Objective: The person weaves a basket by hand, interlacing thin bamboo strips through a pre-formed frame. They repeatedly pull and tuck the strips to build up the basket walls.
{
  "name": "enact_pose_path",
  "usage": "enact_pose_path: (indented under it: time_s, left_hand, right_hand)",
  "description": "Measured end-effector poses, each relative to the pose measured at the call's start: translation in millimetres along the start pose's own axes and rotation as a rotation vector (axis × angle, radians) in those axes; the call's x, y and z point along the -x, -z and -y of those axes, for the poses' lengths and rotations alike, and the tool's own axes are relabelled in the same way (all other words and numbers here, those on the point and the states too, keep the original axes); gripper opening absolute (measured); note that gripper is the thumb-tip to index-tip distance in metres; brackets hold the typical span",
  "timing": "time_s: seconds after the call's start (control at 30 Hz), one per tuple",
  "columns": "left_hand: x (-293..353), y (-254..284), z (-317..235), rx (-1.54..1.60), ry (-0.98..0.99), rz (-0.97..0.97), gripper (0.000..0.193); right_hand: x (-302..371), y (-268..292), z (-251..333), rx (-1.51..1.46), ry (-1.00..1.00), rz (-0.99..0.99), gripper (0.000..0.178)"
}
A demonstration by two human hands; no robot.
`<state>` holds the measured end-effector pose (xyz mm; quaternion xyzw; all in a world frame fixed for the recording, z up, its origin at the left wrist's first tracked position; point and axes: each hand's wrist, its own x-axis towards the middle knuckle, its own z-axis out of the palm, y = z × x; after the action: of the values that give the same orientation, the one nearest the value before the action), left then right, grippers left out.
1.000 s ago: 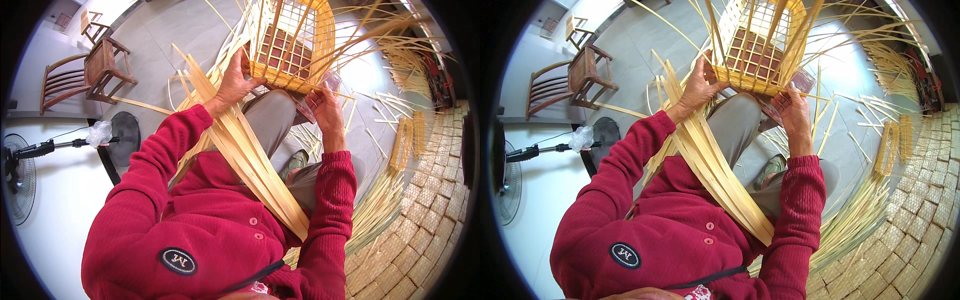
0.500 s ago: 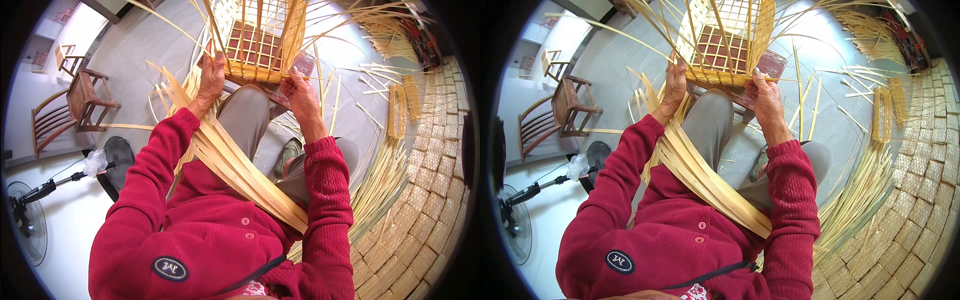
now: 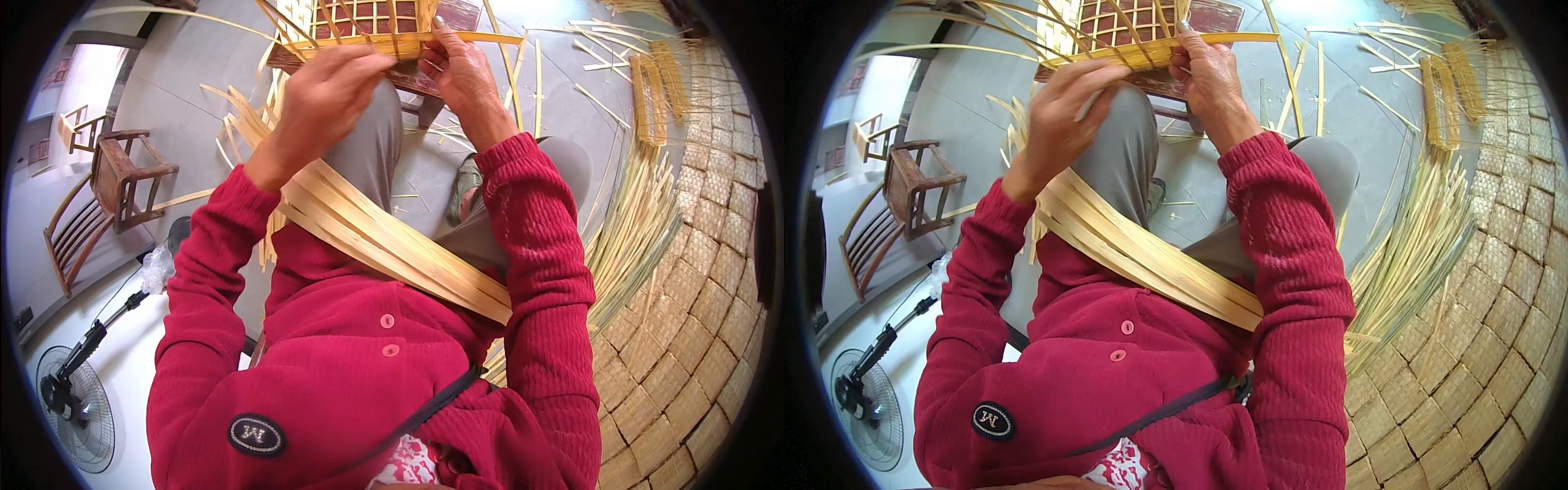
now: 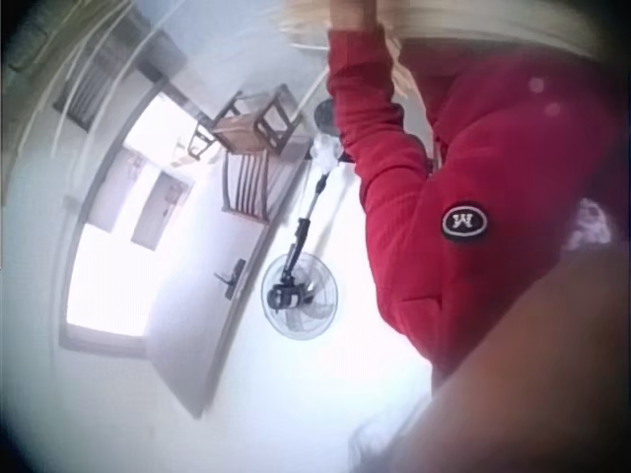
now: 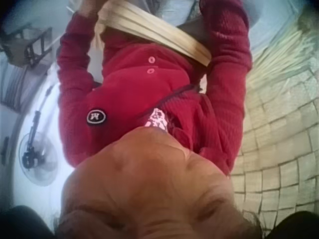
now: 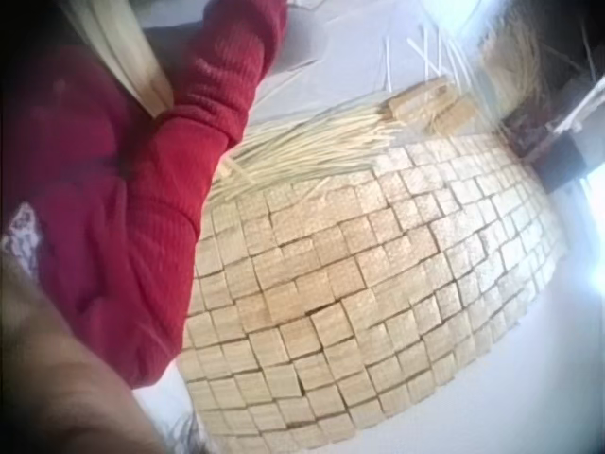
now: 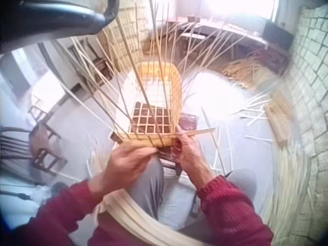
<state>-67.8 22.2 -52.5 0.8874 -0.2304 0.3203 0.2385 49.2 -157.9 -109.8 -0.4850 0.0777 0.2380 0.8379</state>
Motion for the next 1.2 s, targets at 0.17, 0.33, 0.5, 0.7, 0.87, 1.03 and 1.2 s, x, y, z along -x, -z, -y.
enact_pose_path:
  time_s: [0.17,0.33,0.5,0.7,0.87,1.03,1.2]
  left_hand:
    - [-27.5,-50.1,18.1,-0.198,0.085,0.129,0.032]
    - [-37.7,-56.9,26.1,-0.137,0.130,0.119,0.014]
    - [-39.3,-49.2,40.2,0.145,0.185,0.042,0.009]
    - [-43.4,-36.6,56.8,0.437,0.271,0.150,0.010]
    - [-50.4,-26.2,66.4,0.488,0.210,0.223,0.012]
    - [-49.5,-21.9,72.5,0.583,0.236,0.282,0.011]
    - [-47.6,-28.9,82.3,0.661,0.274,0.310,0.010]
  right_hand:
    - [3.3,1.4,-4.4,-0.001,-0.016,0.071,0.018]
    - [13.7,4.5,1.6,-0.180,-0.098,0.182,0.020]
    - [20.7,1.0,-2.8,-0.117,0.002,0.170,0.031]
    - [21.1,-5.7,6.5,0.411,0.380,0.309,0.042]
    - [2.4,-6.6,8.4,0.859,0.780,0.307,0.057]
    - [-3.4,-7.8,25.7,0.872,0.706,0.403,0.054]
    - [-14.4,-8.3,30.8,0.671,0.513,0.429,0.028]
